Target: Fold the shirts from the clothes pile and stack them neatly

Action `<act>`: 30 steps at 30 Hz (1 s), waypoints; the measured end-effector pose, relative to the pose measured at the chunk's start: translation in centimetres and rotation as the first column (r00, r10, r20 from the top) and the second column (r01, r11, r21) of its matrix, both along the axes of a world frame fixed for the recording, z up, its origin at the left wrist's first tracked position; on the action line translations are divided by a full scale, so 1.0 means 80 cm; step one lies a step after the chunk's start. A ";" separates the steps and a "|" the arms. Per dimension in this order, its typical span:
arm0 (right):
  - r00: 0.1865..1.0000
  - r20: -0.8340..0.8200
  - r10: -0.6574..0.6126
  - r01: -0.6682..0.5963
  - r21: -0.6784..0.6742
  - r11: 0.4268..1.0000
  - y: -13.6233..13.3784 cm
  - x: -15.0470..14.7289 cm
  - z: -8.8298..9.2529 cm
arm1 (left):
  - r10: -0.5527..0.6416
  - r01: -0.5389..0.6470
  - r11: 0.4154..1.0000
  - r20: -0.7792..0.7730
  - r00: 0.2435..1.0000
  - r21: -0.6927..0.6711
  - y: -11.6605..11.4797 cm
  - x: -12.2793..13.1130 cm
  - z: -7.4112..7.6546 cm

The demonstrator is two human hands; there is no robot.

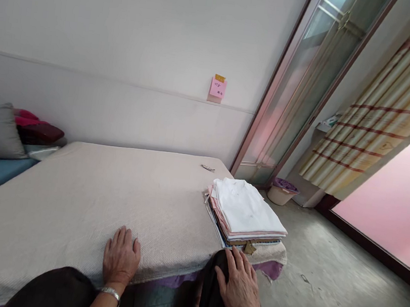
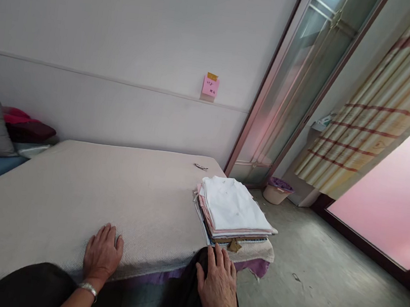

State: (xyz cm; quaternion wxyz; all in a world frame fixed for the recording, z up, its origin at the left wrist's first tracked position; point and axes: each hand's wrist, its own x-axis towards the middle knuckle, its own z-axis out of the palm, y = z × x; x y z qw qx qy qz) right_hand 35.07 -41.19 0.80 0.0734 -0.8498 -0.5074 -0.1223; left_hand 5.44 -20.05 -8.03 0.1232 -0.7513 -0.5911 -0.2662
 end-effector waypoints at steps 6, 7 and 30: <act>1.000 -0.002 0.000 0.000 0.002 1.000 -0.001 -0.001 0.001 | -0.008 0.008 1.000 0.017 1.000 -0.006 -0.002 0.000 0.002; 1.000 -0.003 -0.001 0.001 0.000 1.000 -0.001 -0.001 0.001 | -0.008 0.009 1.000 0.022 1.000 -0.007 -0.002 0.000 0.002; 1.000 -0.029 0.001 -0.001 0.003 1.000 -0.001 0.002 -0.004 | -0.006 0.006 1.000 0.032 0.999 -0.009 -0.001 0.001 0.001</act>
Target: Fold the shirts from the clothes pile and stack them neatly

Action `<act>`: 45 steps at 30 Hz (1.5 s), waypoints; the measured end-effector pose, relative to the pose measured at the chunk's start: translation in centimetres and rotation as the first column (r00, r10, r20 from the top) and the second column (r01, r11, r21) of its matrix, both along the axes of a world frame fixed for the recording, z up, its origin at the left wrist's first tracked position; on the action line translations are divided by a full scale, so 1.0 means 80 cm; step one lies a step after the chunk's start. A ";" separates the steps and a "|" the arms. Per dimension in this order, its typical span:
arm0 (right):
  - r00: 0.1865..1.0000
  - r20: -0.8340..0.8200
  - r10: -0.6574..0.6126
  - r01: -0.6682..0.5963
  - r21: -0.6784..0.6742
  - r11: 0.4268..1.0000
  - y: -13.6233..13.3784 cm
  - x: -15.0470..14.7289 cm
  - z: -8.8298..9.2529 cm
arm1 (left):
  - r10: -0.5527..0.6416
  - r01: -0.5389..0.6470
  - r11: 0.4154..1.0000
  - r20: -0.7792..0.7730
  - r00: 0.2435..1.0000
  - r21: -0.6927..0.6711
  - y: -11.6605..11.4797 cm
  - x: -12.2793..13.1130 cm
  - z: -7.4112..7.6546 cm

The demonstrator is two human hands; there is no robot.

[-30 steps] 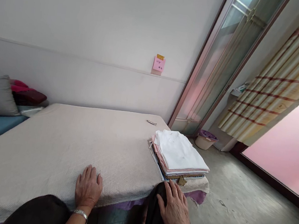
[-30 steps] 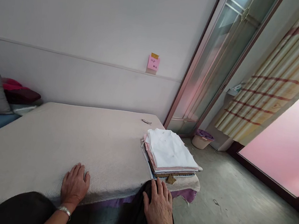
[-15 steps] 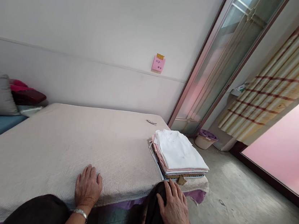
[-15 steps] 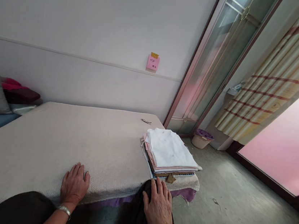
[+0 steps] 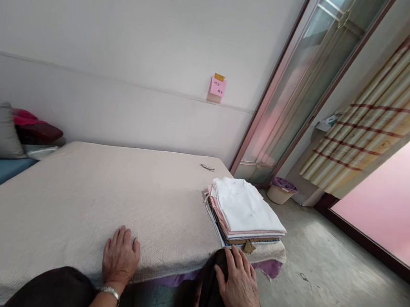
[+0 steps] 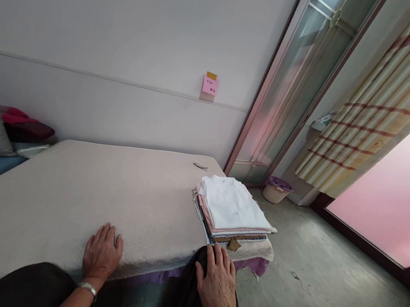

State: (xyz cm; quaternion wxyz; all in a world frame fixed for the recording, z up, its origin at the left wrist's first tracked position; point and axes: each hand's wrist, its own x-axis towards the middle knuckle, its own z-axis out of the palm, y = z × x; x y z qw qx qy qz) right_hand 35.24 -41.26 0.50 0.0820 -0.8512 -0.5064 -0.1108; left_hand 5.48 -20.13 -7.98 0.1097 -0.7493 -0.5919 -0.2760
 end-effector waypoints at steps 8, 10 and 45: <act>1.000 0.005 -0.008 0.008 -0.013 1.000 0.002 -0.002 0.004 | 0.005 -0.006 1.000 -0.010 1.000 -0.004 0.000 0.000 0.002; 1.000 0.001 -0.009 0.009 -0.008 1.000 0.002 -0.002 0.004 | 0.001 -0.001 1.000 -0.003 1.000 -0.007 -0.001 0.000 0.003; 1.000 0.017 -0.002 0.002 -0.004 1.000 0.000 -0.002 0.004 | 0.005 -0.005 1.000 -0.033 0.999 -0.007 -0.002 0.001 0.005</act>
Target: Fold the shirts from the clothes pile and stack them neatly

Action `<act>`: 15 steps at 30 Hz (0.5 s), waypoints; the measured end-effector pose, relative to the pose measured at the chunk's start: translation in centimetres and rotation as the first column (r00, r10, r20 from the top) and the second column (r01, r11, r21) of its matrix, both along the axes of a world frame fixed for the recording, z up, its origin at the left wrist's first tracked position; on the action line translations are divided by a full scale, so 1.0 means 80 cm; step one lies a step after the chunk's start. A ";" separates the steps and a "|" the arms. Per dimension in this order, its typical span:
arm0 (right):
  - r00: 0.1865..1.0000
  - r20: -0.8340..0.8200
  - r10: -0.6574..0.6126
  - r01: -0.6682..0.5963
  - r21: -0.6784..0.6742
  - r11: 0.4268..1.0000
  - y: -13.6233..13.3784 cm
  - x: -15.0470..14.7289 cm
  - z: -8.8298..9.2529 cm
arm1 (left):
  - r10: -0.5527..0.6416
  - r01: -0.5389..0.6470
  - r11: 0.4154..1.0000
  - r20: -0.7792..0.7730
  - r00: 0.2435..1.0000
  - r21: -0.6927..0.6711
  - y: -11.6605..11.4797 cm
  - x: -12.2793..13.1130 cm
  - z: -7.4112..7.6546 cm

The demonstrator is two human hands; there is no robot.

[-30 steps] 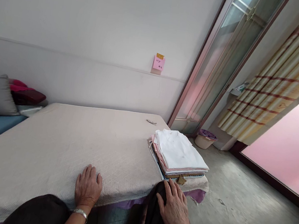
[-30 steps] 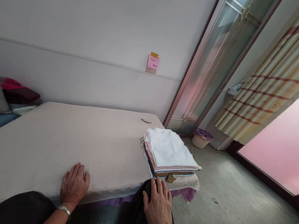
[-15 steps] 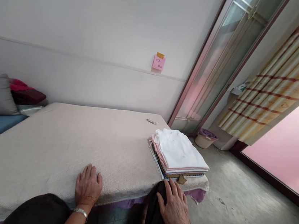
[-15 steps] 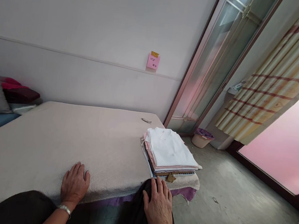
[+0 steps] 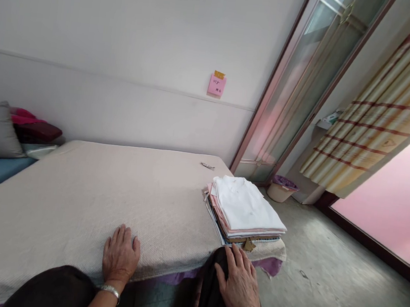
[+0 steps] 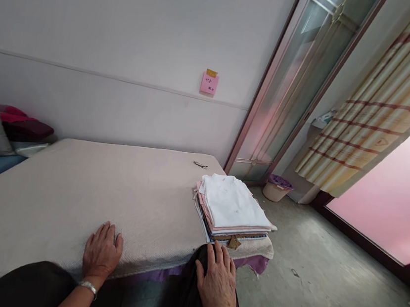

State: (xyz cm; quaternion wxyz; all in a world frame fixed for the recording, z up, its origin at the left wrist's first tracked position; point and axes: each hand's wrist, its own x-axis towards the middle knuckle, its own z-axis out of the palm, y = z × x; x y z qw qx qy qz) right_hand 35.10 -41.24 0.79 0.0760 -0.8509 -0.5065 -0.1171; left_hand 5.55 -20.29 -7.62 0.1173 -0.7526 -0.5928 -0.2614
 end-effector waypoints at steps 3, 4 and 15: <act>1.000 0.001 0.003 -0.003 0.005 1.000 0.000 0.000 -0.001 | -0.001 0.001 1.000 0.027 1.000 -0.004 0.002 0.000 -0.004; 1.000 0.000 0.003 -0.003 0.005 1.000 -0.001 0.000 -0.001 | 0.000 0.000 1.000 0.036 0.999 -0.005 0.002 0.000 -0.004; 1.000 0.005 0.015 -0.015 0.023 1.000 0.001 0.003 -0.003 | 0.004 -0.004 1.000 0.006 1.000 0.008 0.000 0.000 0.001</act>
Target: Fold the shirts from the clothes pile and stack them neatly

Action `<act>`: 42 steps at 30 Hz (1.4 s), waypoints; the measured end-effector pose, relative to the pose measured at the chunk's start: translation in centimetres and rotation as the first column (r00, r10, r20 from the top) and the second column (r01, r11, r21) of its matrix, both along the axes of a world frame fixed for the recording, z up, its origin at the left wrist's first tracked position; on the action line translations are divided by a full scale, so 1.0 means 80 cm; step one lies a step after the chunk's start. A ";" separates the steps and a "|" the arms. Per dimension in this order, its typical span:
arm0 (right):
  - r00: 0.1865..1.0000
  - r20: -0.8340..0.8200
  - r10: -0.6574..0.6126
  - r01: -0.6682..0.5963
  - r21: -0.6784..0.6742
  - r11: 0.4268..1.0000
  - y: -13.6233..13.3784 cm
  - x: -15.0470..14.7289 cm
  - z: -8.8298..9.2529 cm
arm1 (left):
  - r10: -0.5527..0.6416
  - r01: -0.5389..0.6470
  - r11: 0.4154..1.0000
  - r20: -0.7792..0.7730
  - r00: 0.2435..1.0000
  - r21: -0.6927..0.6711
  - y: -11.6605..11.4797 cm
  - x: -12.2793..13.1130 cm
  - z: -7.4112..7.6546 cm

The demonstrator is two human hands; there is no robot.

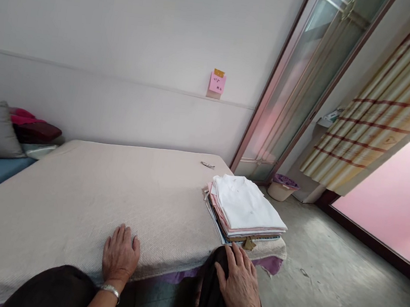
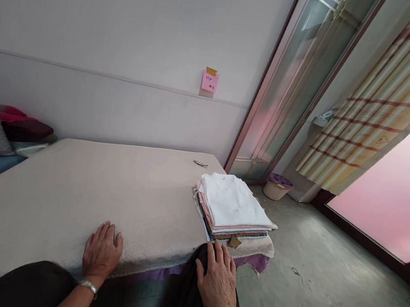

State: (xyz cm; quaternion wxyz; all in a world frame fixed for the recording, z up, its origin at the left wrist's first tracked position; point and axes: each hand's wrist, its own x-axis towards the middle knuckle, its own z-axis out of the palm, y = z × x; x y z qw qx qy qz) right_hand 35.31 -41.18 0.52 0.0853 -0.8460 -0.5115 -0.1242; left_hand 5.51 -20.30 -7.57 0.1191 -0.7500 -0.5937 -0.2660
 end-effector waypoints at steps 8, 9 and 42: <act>1.000 0.009 0.009 -0.009 0.016 1.000 -0.001 0.002 -0.001 | -0.003 0.003 1.000 -0.007 1.000 0.004 0.002 0.001 -0.003; 1.000 0.009 0.011 -0.011 0.017 1.000 -0.001 0.002 -0.002 | -0.002 0.002 1.000 -0.002 1.000 0.004 0.002 0.000 -0.004; 1.000 0.001 0.006 -0.006 0.006 1.000 -0.001 -0.001 0.003 | -0.001 0.000 1.000 -0.018 1.000 -0.006 0.000 0.000 0.000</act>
